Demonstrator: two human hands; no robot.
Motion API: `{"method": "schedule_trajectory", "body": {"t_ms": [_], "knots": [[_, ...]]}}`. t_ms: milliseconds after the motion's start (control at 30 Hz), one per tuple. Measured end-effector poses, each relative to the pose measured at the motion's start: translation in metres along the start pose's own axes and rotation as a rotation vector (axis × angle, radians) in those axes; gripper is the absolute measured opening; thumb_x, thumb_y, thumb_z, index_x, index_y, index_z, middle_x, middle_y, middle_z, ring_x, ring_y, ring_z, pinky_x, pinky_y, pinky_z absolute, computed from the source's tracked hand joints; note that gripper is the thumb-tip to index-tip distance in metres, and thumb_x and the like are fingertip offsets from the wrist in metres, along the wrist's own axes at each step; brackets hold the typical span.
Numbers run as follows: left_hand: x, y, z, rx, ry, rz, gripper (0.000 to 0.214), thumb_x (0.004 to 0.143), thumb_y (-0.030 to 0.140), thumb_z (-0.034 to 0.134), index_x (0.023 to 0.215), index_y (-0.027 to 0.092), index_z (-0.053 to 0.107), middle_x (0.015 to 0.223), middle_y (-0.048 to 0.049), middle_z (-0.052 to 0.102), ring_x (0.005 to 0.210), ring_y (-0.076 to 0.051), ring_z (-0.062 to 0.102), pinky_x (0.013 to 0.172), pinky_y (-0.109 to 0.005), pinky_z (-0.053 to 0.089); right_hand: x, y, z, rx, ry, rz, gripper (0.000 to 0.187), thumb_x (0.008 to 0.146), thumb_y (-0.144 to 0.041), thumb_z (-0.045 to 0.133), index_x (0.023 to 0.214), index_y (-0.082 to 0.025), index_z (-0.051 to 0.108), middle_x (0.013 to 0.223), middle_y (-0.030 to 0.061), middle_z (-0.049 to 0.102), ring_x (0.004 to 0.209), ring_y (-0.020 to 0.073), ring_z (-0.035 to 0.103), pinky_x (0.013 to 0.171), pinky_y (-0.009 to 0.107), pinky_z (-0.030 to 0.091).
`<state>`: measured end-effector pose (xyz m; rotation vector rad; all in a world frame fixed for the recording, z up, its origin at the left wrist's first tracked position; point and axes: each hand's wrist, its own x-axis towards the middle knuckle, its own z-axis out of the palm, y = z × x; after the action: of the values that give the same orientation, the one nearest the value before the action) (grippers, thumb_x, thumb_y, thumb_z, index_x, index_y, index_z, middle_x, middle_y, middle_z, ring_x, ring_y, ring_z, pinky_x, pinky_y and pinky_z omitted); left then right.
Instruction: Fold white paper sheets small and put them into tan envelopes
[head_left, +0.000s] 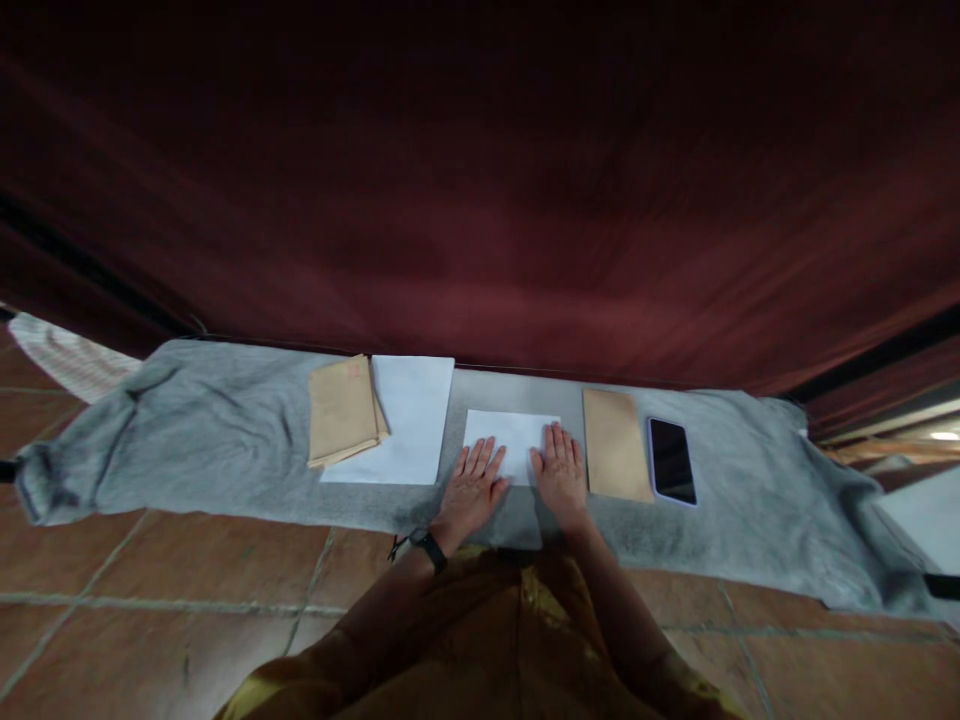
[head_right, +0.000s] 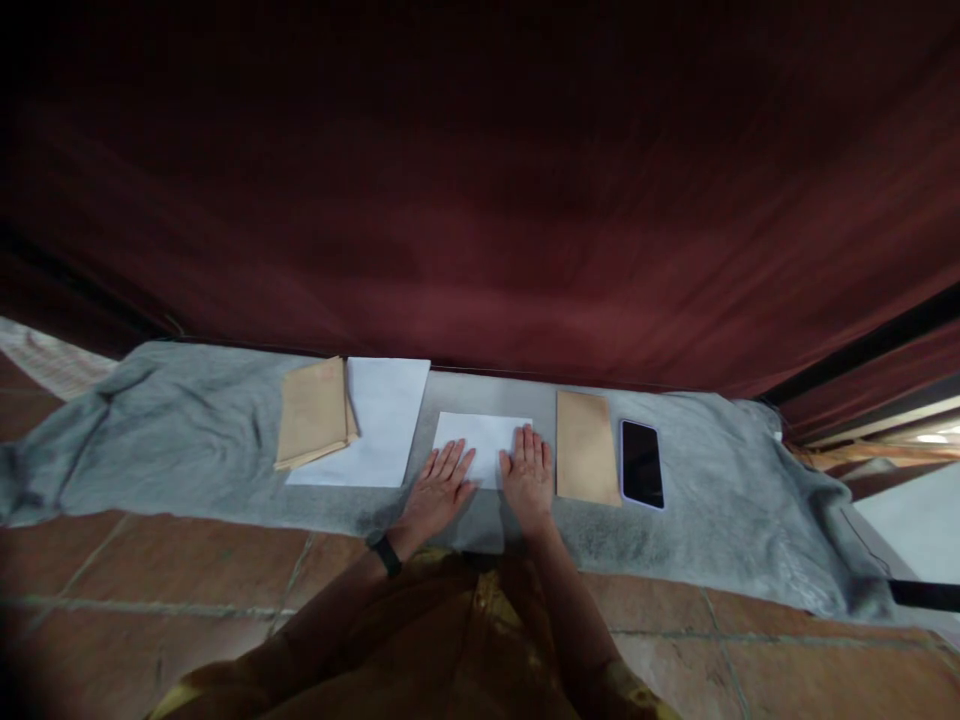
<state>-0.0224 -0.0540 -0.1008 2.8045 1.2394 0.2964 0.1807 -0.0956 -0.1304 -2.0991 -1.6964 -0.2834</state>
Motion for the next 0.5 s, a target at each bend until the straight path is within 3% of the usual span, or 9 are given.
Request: {"method": "schedule_trajectory", "body": {"t_ms": [167,367,500], "knots": [[-0.022,0.010,-0.007,-0.028,-0.047,0.115,0.055,0.106,0.053,0.038,0.157,0.033,0.041,0.167,0.0024,0.036,0.156,-0.028,0.026,0.128,-0.055,0.020,-0.001,0.000,0.000,-0.013,0.015,-0.019,0.059,0.108,-0.038,0.036,0.158,-0.006,0.037,0.160,0.0230,0.042,0.145,0.0322,0.043,0.118,0.051,0.031],[-0.025,0.012,-0.013,-0.028,-0.057,0.162,0.055,0.106,0.054,0.037,0.157,0.033,0.041,0.166,0.0021,0.037,0.157,-0.027,0.025,0.128,-0.055,0.017,0.002,-0.002,-0.007,0.001,-0.028,-0.005,0.057,0.108,-0.034,0.035,0.157,-0.006,0.038,0.160,0.0235,0.042,0.147,0.0330,0.041,0.119,0.054,0.031],[-0.027,0.011,-0.012,-0.019,-0.049,0.175,0.056,0.106,0.054,0.038,0.157,0.031,0.040,0.167,0.0003,0.037,0.157,-0.027,0.025,0.128,-0.056,0.017,-0.017,-0.013,-0.022,0.051,-0.129,-0.084,0.053,0.108,-0.031,0.036,0.157,-0.011,0.041,0.162,0.0170,0.042,0.149,0.0290,0.039,0.120,0.052,0.031]]}}
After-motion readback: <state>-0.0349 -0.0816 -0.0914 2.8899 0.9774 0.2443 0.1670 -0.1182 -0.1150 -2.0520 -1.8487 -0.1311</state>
